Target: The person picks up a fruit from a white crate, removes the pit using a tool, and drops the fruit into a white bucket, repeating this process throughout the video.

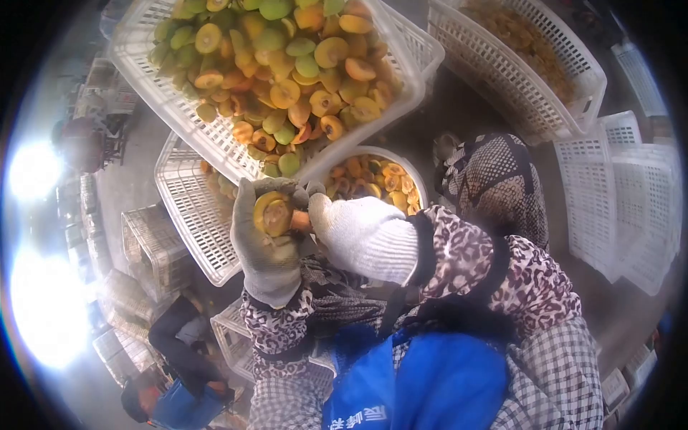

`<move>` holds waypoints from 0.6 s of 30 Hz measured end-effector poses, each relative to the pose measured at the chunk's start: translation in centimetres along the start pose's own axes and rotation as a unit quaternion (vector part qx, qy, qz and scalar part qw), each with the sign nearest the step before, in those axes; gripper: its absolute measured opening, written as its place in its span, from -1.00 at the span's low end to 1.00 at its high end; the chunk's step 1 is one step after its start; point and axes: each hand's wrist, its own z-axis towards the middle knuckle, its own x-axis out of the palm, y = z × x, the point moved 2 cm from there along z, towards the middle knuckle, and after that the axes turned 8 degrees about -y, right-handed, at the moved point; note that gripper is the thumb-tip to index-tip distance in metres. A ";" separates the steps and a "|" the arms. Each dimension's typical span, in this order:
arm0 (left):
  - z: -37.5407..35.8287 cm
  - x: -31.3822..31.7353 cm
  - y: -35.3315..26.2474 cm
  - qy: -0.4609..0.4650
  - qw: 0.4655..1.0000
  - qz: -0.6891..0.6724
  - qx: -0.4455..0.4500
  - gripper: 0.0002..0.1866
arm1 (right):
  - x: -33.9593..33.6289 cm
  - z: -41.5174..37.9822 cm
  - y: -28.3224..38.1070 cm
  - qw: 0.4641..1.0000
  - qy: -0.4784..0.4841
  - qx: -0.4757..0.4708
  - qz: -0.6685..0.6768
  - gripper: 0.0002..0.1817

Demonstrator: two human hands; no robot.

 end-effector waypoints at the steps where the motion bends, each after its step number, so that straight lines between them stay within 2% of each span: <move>1: 0.2 0.2 -0.6 0.001 1.000 -0.002 -0.002 -0.69 | 0.0 -0.1 0.1 1.000 0.018 0.007 0.019 -0.64; 2: 0.4 0.4 -0.8 -0.036 0.982 -0.124 -0.141 -0.68 | 0.0 -0.2 0.0 1.000 0.018 0.009 0.018 -0.64; 3: 0.4 0.6 -0.7 -0.072 0.928 -0.243 -0.274 -0.58 | 0.0 -0.3 0.0 0.997 0.030 0.013 0.071 -0.65; 4: 0.5 0.7 -0.6 -0.072 0.927 -0.244 -0.274 -0.58 | 0.0 -0.3 0.0 0.991 0.042 0.018 0.125 -0.65; 5: 0.5 0.8 -0.5 -0.097 0.903 -0.283 -0.308 -0.54 | -0.4 -0.2 0.2 0.991 0.041 0.019 0.124 -0.65; 6: 0.5 0.9 -0.3 -0.121 0.875 -0.321 -0.341 -0.51 | -0.8 -0.1 0.4 0.975 0.087 0.059 0.194 -0.68; 8: 0.5 1.2 0.1 -0.146 0.871 -0.335 -0.328 -0.52 | -1.7 0.0 0.6 0.909 0.194 0.128 0.346 -0.73; 9: 0.5 1.3 0.3 -0.171 0.866 -0.349 -0.314 -0.53 | -1.7 0.2 0.1 0.908 0.194 0.130 0.347 -0.73; 11: 0.5 1.6 0.7 -0.179 0.872 -0.345 -0.298 -0.54 | -1.1 0.2 -0.4 0.816 0.330 0.179 0.439 -0.78; 13: 0.6 1.6 0.9 -0.186 0.878 -0.341 -0.281 -0.55 | -0.6 -0.1 0.2 0.818 0.325 0.182 0.438 -0.78; 14: 0.6 1.5 0.9 -0.158 0.893 -0.304 -0.291 -0.56 | 0.5 -0.3 0.3 0.948 0.161 0.094 0.257 -0.77; 15: 0.6 1.4 0.9 -0.132 0.906 -0.266 -0.301 -0.57 | 1.0 -0.4 0.4 0.998 -0.015 -0.002 0.055 -0.77; 16: 0.4 1.3 1.8 -0.133 0.884 -0.276 -0.353 -0.60 | 1.3 -0.1 -0.3 0.986 0.052 0.022 0.156 -0.77; 17: 0.6 1.1 2.0 -0.134 0.884 -0.276 -0.352 -0.60 | -0.7 0.1 0.6 0.901 0.184 0.147 0.363 -0.78; 18: 0.7 1.1 2.2 -0.129 0.860 -0.333 -0.365 -0.61 | -0.7 0.4 0.1 0.820 0.265 0.214 0.460 -0.80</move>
